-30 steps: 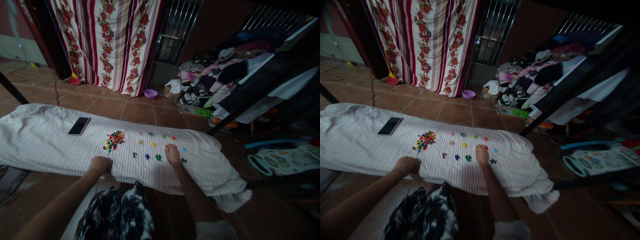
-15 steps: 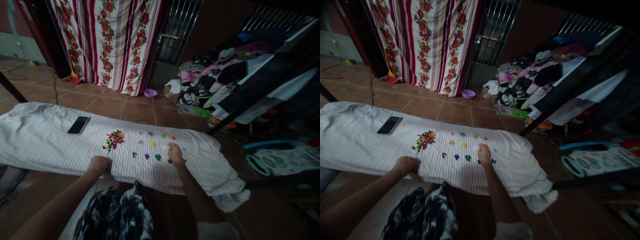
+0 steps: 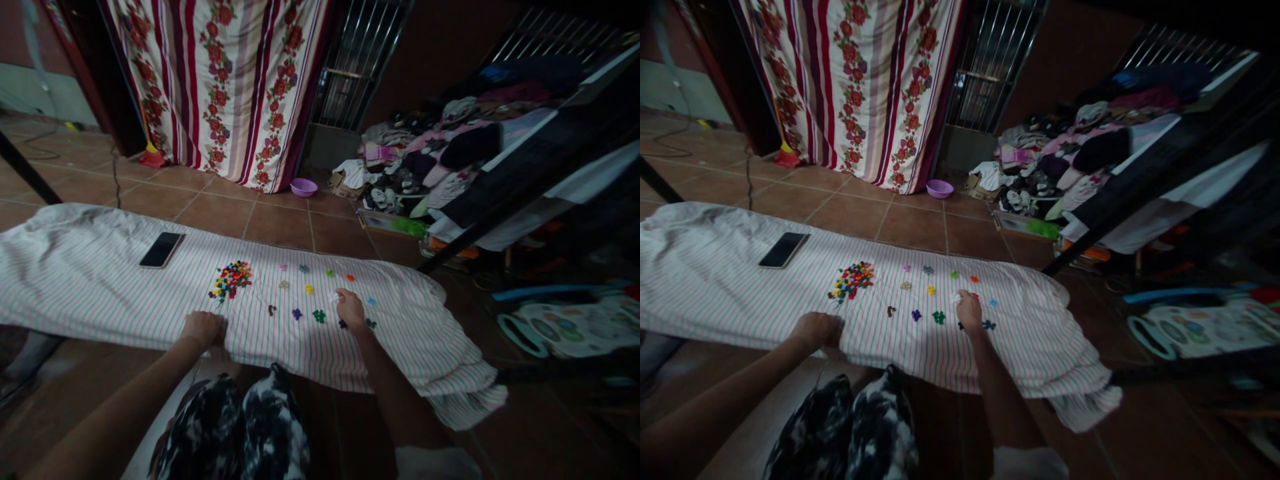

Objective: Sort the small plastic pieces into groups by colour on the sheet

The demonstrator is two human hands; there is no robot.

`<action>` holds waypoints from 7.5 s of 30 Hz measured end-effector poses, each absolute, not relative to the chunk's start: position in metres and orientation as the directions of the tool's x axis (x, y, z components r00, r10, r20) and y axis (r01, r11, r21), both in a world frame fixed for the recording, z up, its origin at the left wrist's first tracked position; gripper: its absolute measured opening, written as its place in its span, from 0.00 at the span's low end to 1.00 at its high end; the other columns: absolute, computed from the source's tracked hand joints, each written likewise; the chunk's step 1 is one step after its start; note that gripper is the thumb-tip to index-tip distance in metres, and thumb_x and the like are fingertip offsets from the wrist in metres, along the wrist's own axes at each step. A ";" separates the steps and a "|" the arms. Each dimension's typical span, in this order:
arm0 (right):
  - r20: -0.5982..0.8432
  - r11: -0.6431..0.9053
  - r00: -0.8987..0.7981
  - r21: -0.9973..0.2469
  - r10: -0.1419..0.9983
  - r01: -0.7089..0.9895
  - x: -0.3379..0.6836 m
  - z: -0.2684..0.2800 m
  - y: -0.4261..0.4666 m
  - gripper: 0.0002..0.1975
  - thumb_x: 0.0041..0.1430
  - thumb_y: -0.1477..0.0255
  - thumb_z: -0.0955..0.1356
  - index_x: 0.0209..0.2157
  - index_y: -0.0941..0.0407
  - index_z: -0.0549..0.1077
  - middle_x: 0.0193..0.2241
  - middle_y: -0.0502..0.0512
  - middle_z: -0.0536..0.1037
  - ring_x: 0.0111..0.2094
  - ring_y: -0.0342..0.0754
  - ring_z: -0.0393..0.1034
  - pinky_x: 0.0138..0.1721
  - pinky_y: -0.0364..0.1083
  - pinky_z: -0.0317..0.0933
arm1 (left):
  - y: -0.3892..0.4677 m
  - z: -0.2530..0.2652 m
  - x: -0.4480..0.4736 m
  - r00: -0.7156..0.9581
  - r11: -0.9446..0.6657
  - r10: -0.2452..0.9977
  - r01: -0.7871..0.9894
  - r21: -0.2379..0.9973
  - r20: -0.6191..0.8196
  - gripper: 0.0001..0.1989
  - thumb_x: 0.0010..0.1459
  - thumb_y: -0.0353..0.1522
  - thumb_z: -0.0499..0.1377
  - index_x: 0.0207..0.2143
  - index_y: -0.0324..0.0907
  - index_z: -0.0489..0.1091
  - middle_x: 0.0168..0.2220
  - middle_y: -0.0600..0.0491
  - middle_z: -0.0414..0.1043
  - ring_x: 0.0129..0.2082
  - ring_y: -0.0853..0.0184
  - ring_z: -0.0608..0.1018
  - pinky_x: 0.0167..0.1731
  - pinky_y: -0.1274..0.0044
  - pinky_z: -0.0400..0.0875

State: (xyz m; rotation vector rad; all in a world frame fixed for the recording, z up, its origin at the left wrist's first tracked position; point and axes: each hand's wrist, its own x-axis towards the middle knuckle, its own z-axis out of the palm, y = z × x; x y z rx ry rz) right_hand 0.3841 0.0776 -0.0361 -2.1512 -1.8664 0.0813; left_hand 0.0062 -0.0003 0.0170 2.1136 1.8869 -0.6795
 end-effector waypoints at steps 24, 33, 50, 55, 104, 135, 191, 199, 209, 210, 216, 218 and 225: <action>0.027 0.500 -0.548 -0.448 0.836 0.741 0.113 -0.023 0.053 0.20 0.65 0.76 0.58 0.55 0.49 0.69 0.46 0.55 0.71 0.46 0.46 0.67 0.47 0.43 0.62 | -0.001 0.026 0.008 0.047 -0.118 0.868 0.986 -0.114 -0.495 0.15 0.58 0.29 0.51 0.43 0.37 0.75 0.43 0.37 0.76 0.45 0.55 0.78 0.45 0.63 0.70; -0.076 0.482 -0.534 -0.338 0.842 0.808 0.088 -0.028 0.068 0.19 0.66 0.74 0.57 0.51 0.47 0.71 0.48 0.55 0.67 0.44 0.47 0.68 0.42 0.45 0.62 | 0.000 0.026 0.007 0.052 -0.116 0.864 0.989 -0.097 -0.501 0.17 0.56 0.32 0.53 0.44 0.36 0.75 0.43 0.36 0.76 0.45 0.52 0.78 0.45 0.60 0.70; -0.084 0.469 -0.516 -0.315 0.852 0.825 0.082 -0.018 0.074 0.13 0.66 0.73 0.59 0.46 0.52 0.72 0.47 0.55 0.69 0.43 0.47 0.68 0.42 0.45 0.62 | -0.001 0.028 0.006 0.064 -0.107 0.863 0.993 -0.058 -0.501 0.16 0.57 0.29 0.52 0.43 0.36 0.75 0.44 0.34 0.75 0.47 0.49 0.77 0.46 0.56 0.68; -0.041 0.500 -0.547 -0.352 0.836 0.791 0.083 -0.022 0.073 0.13 0.66 0.73 0.58 0.44 0.51 0.72 0.47 0.53 0.71 0.43 0.46 0.68 0.43 0.44 0.61 | -0.001 0.035 0.008 0.066 -0.111 0.856 0.992 -0.058 -0.513 0.16 0.57 0.29 0.53 0.43 0.36 0.75 0.44 0.35 0.76 0.47 0.49 0.77 0.47 0.56 0.68; 0.341 -0.016 0.245 -0.554 0.908 0.833 0.367 -0.051 0.075 0.15 0.50 0.75 0.61 0.38 0.57 0.75 0.36 0.57 0.79 0.37 0.48 0.71 0.42 0.45 0.63 | -0.002 0.023 0.007 0.064 -0.129 0.874 0.986 -0.104 -0.482 0.17 0.59 0.26 0.49 0.42 0.40 0.76 0.43 0.38 0.77 0.46 0.55 0.78 0.42 0.64 0.71; 0.395 0.025 0.195 -0.486 0.898 0.873 0.377 -0.050 0.076 0.15 0.53 0.75 0.59 0.38 0.58 0.75 0.36 0.60 0.78 0.39 0.51 0.71 0.44 0.48 0.63 | 0.001 0.017 0.005 0.070 -0.147 0.870 0.982 -0.120 -0.488 0.16 0.58 0.27 0.50 0.41 0.40 0.76 0.42 0.37 0.77 0.44 0.53 0.78 0.41 0.64 0.72; 0.208 0.309 -0.237 -0.458 0.949 0.833 0.084 -0.068 0.024 0.09 0.64 0.75 0.61 0.37 0.53 0.72 0.36 0.51 0.74 0.37 0.45 0.68 0.36 0.42 0.59 | -0.007 0.018 0.006 0.028 -0.067 0.913 0.994 -0.082 -0.406 0.24 0.58 0.21 0.41 0.54 0.31 0.65 0.42 0.32 0.75 0.43 0.51 0.79 0.44 0.55 0.67; 0.150 0.241 -0.193 -0.455 0.970 0.857 0.080 -0.067 0.028 0.06 0.64 0.70 0.63 0.37 0.52 0.72 0.36 0.52 0.74 0.37 0.46 0.69 0.36 0.42 0.60 | -0.004 0.015 0.004 0.056 -0.104 0.905 0.990 -0.091 -0.421 0.24 0.59 0.22 0.41 0.53 0.32 0.66 0.43 0.32 0.75 0.45 0.51 0.78 0.44 0.54 0.68; 0.225 0.226 -0.091 -0.702 0.970 0.675 0.101 -0.071 0.025 0.09 0.65 0.72 0.60 0.36 0.53 0.71 0.33 0.52 0.77 0.38 0.46 0.71 0.41 0.43 0.62 | -0.003 0.030 0.011 0.060 -0.130 0.867 0.986 -0.109 -0.495 0.17 0.57 0.28 0.50 0.44 0.38 0.75 0.43 0.36 0.76 0.46 0.52 0.77 0.45 0.58 0.70; 0.202 0.202 -0.075 -0.739 0.976 0.643 0.104 -0.073 0.025 0.09 0.65 0.72 0.60 0.37 0.53 0.72 0.32 0.51 0.77 0.37 0.46 0.72 0.40 0.43 0.63 | -0.003 0.030 0.011 0.058 -0.131 0.867 0.985 -0.114 -0.495 0.18 0.58 0.28 0.49 0.44 0.39 0.75 0.44 0.36 0.76 0.47 0.53 0.77 0.45 0.58 0.70; 0.075 0.114 -0.108 -0.895 0.991 0.430 0.110 -0.076 0.021 0.08 0.61 0.73 0.62 0.38 0.51 0.73 0.29 0.47 0.78 0.33 0.44 0.74 0.37 0.42 0.66 | -0.003 0.026 0.010 0.037 -0.121 0.858 0.984 -0.131 -0.512 0.18 0.59 0.29 0.48 0.45 0.38 0.75 0.45 0.37 0.76 0.48 0.53 0.77 0.46 0.61 0.70; 0.042 0.070 -0.089 -0.940 0.995 0.334 0.111 -0.076 0.021 0.09 0.60 0.74 0.62 0.38 0.51 0.73 0.30 0.47 0.79 0.33 0.44 0.75 0.37 0.42 0.67 | -0.003 0.025 0.010 0.029 -0.116 0.858 0.983 -0.139 -0.513 0.19 0.59 0.28 0.48 0.46 0.38 0.75 0.45 0.37 0.76 0.48 0.54 0.76 0.46 0.61 0.70; -0.002 0.016 -0.079 -0.972 0.997 0.233 0.121 -0.083 0.014 0.10 0.59 0.72 0.63 0.41 0.49 0.73 0.32 0.47 0.80 0.36 0.46 0.77 0.42 0.46 0.69 | -0.003 0.027 0.011 0.006 -0.101 0.863 0.982 -0.159 -0.506 0.17 0.58 0.30 0.51 0.46 0.39 0.74 0.45 0.38 0.76 0.49 0.54 0.76 0.45 0.64 0.71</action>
